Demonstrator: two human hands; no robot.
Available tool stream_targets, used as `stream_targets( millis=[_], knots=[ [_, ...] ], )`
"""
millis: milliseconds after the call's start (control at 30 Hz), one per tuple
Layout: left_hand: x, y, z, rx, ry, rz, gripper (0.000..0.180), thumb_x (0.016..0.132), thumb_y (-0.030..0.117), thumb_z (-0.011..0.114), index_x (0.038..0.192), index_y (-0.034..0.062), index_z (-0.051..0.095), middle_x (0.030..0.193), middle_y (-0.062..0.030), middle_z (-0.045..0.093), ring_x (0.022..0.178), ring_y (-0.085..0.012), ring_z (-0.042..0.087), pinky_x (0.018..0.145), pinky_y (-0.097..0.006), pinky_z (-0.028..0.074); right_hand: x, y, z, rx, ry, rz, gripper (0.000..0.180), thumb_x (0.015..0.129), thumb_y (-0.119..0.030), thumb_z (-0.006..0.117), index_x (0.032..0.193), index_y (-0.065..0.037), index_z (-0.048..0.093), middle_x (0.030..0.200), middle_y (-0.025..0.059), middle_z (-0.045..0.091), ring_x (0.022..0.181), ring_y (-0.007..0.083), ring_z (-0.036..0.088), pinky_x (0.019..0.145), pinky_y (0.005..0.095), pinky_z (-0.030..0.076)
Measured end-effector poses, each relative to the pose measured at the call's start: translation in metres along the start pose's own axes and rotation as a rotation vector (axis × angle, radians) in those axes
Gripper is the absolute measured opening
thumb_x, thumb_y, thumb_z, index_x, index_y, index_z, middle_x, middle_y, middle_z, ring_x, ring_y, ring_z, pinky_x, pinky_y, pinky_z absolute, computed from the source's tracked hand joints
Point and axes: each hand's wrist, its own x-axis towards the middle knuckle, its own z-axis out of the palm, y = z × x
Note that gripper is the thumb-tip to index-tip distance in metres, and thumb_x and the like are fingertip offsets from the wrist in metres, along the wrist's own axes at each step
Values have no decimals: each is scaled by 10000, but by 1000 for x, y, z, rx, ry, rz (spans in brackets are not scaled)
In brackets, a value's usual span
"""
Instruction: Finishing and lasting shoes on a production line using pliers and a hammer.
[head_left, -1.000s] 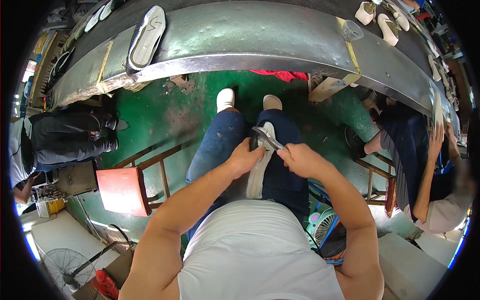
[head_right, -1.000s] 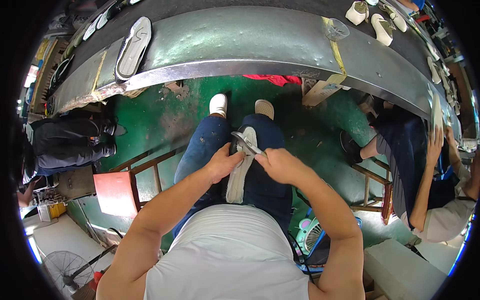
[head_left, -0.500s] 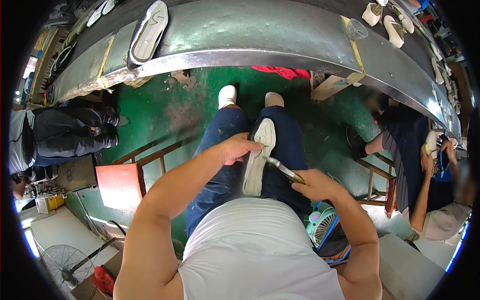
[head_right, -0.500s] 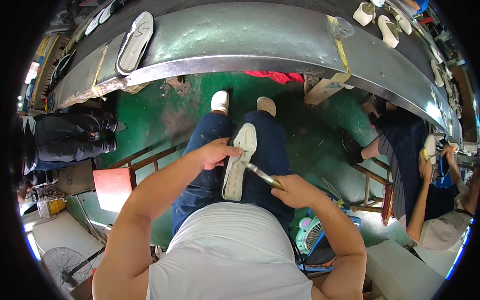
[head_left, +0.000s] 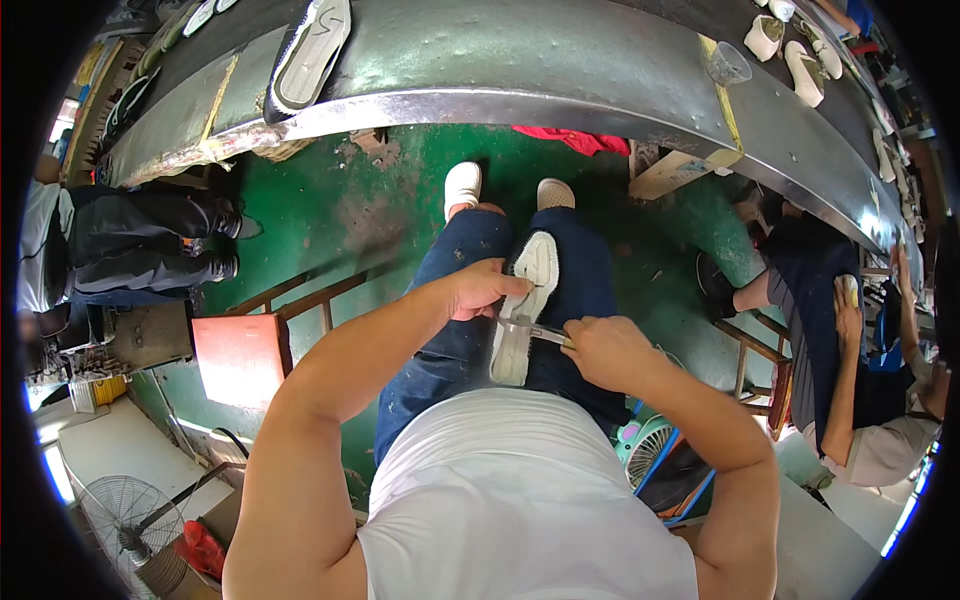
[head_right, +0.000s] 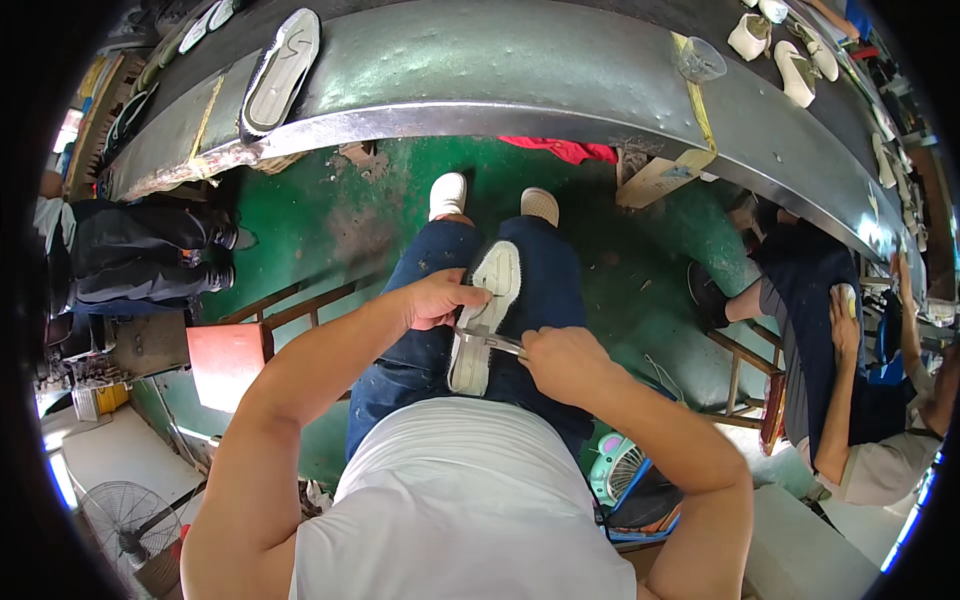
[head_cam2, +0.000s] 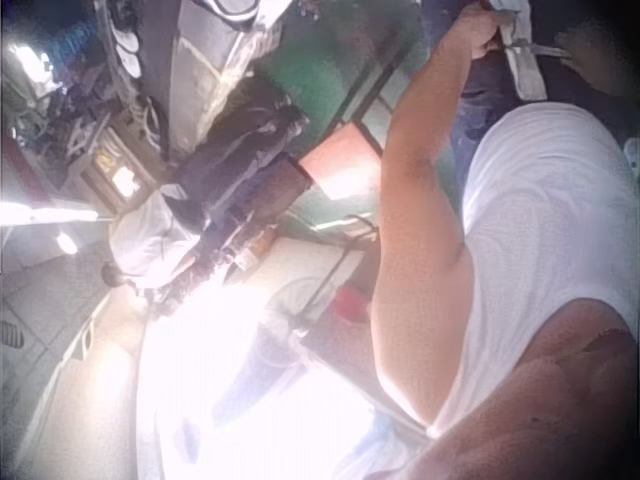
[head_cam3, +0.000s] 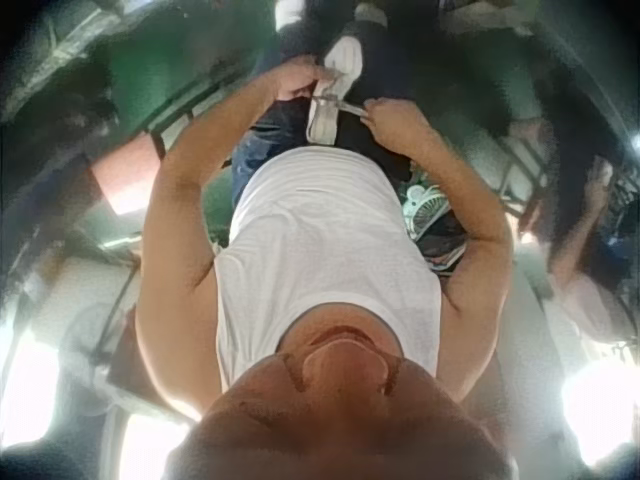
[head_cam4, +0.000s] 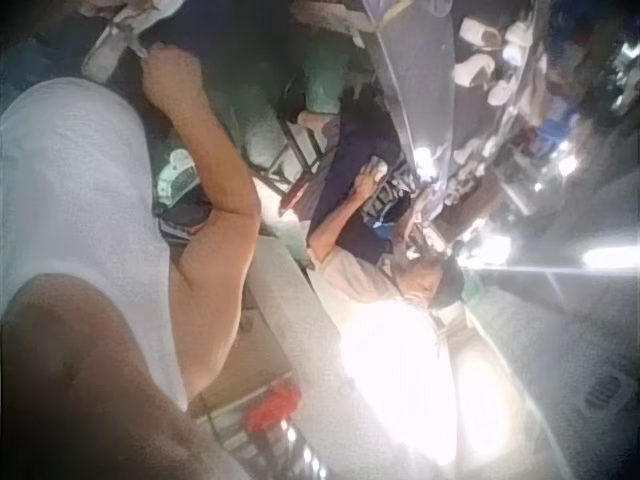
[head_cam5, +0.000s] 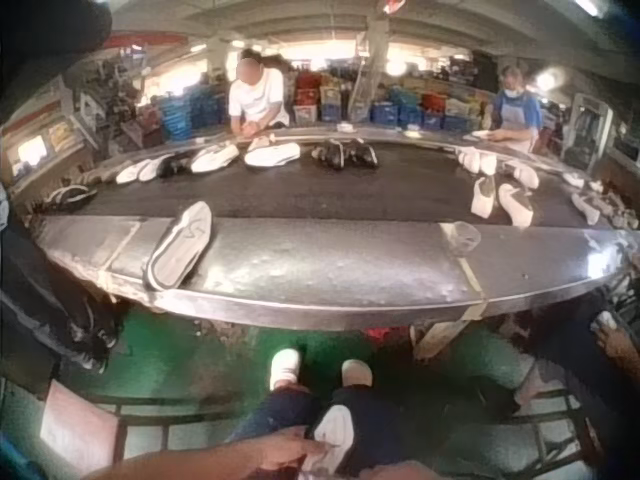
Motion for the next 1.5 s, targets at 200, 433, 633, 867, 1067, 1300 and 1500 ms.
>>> stream_targets(
  millis=[200, 433, 633, 867, 1067, 1300, 1500],
  knots=[
    [-4, 0, 0, 221, 63, 62, 462, 899, 275, 734, 1299, 123, 560, 1121, 1, 647, 965, -112, 601, 788, -291, 476, -29, 6, 60, 425, 188, 102, 263, 910, -277, 655, 1018, -38, 663, 922, 190, 690, 847, 394, 672, 761, 461, 531],
    [-18, -39, 30, -70, -42, 339, 709, 957, 134, 655, 1542, 100, 257, 1380, -55, 514, 1262, -163, 466, 1073, -339, 382, -34, 12, 53, 485, 27, 244, 222, 923, -227, 629, 963, -10, 646, 893, 220, 689, 852, 399, 670, 749, 473, 532],
    [-1, -56, 37, 15, 138, 395, 785, 963, 95, 630, 1576, 99, 140, 1420, -95, 464, 1318, -176, 415, 1130, -325, 314, -52, -6, 70, 157, 197, 169, 177, 922, -174, 611, 961, -2, 618, 899, 209, 686, 859, 381, 678, 753, 456, 543],
    [-28, -66, 48, 289, 134, 385, 1015, 940, 88, 613, 1579, 167, -172, 1532, -205, 353, 1375, -254, 410, 1140, -322, 318, -56, 20, 74, 399, -31, 106, 200, 871, -113, 596, 1032, 6, 612, 904, 181, 652, 813, 364, 675, 749, 434, 549],
    [-16, -79, 49, 190, 171, 445, 986, 938, 17, 580, 1588, 169, -145, 1552, -156, 314, 1376, -211, 375, 1136, -300, 302, -62, 1, 78, -7, 191, 11, 233, 846, -82, 573, 1051, 29, 593, 898, 191, 641, 865, 326, 677, 722, 406, 555],
    [-21, -76, 45, 222, 174, 419, 957, 957, 1, 560, 1588, 146, -146, 1569, -137, 281, 1395, -198, 337, 1143, -297, 280, -58, 1, 72, 0, 112, -13, 211, 795, -73, 608, 984, 19, 586, 924, 162, 642, 890, 287, 675, 731, 350, 569],
    [-26, -78, 44, 337, 192, 433, 1006, 959, 81, 576, 1553, 128, -234, 1548, -247, 306, 1403, -279, 381, 1152, -325, 300, -65, -8, 77, -59, 73, 3, 168, 810, -65, 602, 957, 15, 589, 915, 183, 660, 870, 299, 689, 737, 370, 570]
  ],
)
